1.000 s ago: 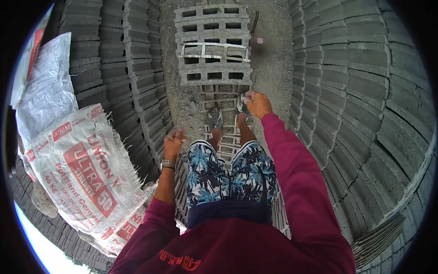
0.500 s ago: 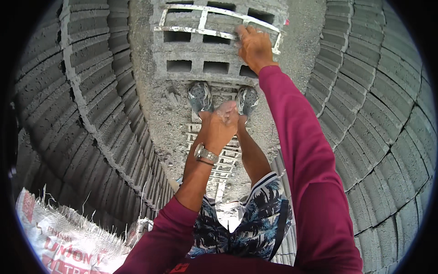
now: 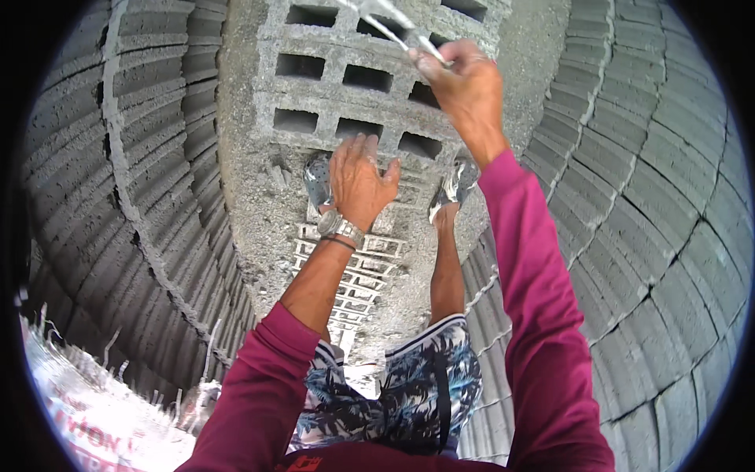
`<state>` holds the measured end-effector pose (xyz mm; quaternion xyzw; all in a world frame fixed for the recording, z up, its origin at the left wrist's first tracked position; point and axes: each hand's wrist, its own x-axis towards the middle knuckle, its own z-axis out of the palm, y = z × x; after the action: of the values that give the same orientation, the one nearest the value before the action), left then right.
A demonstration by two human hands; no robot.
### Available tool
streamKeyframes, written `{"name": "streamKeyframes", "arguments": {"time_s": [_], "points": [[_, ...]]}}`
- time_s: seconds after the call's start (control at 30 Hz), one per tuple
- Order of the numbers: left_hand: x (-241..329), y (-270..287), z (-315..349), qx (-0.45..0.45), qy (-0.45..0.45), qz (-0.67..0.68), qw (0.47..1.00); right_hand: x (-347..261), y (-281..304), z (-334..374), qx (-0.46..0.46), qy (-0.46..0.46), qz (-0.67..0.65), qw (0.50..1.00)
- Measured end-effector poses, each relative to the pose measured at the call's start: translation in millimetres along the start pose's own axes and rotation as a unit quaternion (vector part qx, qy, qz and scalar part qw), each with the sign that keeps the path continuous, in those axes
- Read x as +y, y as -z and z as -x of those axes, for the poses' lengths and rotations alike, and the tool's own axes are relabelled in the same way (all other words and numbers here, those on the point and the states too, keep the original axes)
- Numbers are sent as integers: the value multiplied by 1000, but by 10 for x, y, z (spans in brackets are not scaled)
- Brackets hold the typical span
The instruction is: The person moves several hollow blocks from one stack to another by hand, and then carries a block to a final location and places it down.
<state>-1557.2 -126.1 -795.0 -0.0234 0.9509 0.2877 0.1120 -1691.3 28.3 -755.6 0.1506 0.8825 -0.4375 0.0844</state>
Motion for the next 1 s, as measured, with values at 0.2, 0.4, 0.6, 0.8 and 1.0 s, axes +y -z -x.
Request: {"name": "streamKeyframes", "arguments": {"time_s": [0.2, 0.4, 0.6, 0.8, 1.0], "points": [[54, -481, -359, -100, 84, -123, 984, -33, 564, 229, -13, -128, -143, 981], [-94, -743, -247, 5, 86, -135, 987, 597, 790, 486, 36, -195, -202, 959], [-241, -742, 240, -5, 74, -159, 985, 722, 1047, 746, 84, -249, -278, 924], [-34, -709, -229, -40, 87, -178, 979, 1113, 1140, 906, 121, -309, -309, 891], [276, -569, -53, 100, -1, -149, 984, 1256, 1225, 1025, 181, -313, -327, 873]]}}
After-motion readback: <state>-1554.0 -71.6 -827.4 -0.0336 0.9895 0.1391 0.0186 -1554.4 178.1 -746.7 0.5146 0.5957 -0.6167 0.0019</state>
